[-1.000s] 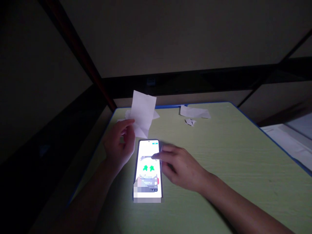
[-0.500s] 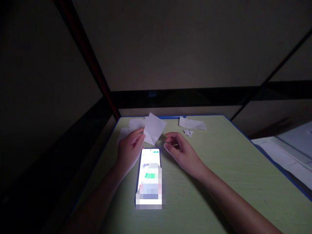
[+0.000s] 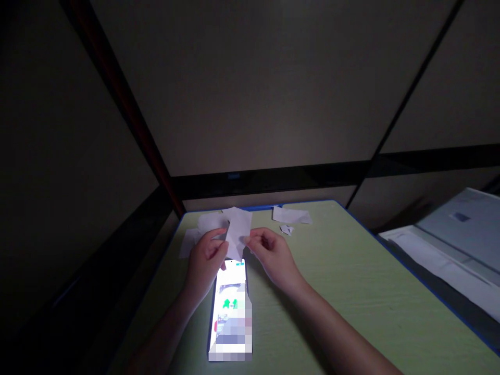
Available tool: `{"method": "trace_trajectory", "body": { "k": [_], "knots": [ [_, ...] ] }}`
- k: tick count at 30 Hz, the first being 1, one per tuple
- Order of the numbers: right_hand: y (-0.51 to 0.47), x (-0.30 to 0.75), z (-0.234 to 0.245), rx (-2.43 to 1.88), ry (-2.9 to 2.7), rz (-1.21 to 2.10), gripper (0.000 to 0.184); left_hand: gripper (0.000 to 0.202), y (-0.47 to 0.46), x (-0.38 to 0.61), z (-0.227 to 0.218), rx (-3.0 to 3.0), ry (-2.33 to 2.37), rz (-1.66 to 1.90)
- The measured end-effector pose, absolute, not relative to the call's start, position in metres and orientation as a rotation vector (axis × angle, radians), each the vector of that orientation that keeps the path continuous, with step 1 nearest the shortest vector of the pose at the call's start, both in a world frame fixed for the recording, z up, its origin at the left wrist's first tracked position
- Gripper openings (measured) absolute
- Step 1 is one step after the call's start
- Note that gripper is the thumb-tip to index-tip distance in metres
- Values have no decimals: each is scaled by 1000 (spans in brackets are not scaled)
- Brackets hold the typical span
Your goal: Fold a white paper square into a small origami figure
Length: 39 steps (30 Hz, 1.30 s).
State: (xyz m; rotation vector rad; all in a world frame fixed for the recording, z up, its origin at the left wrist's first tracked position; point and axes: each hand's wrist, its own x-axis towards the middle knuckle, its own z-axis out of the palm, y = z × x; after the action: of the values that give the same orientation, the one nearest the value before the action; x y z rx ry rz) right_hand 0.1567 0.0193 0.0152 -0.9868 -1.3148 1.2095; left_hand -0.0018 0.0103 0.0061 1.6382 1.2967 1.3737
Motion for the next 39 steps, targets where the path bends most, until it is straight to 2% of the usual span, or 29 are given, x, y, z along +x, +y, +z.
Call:
{"method": "trace_trajectory", "body": {
  "k": [6, 9, 11, 15, 17, 18, 22, 26, 28, 32, 35, 39],
  "knots": [
    [19, 162, 0, -1046, -1323, 1151, 26, 28, 3, 3, -11, 1788, 1330, 1257],
    [16, 162, -1, -1029, -1324, 1170, 22, 17, 0, 1, -12, 1922, 1383, 1122],
    [13, 161, 1, -1015, -1319, 1171, 22, 25, -2, -2, -9, 2019, 1457, 1069],
    [8, 164, 9, -981, -1390, 971, 13, 23, -7, -6, 2, 2326, 1519, 975],
    [6, 168, 14, -974, -1477, 785, 30, 22, -8, -7, 6, 2517, 1471, 881],
    [5, 170, 15, -979, -1528, 725, 30, 21, -8, -8, 6, 2567, 1454, 862],
    [4, 175, 16, -1059, -1625, 715, 6, 10, -3, -11, 0, 2439, 1541, 1096],
    [6, 175, 14, -1139, -1739, 802, 5, 11, 0, -12, -8, 2179, 1652, 1285],
    [5, 176, 15, -1154, -1869, 686, 4, 12, -2, -9, -9, 2207, 1581, 1260],
    [0, 177, 18, -1125, -2007, 442, 17, 14, -8, -4, -7, 2378, 1378, 1216],
    [-1, 173, 16, -1117, -1988, 626, 8, 18, -8, -4, -7, 2288, 1381, 1280],
    [1, 166, 8, -1122, -1659, 1046, 9, 17, -3, -4, -10, 1893, 1475, 1363]
  ]
}}
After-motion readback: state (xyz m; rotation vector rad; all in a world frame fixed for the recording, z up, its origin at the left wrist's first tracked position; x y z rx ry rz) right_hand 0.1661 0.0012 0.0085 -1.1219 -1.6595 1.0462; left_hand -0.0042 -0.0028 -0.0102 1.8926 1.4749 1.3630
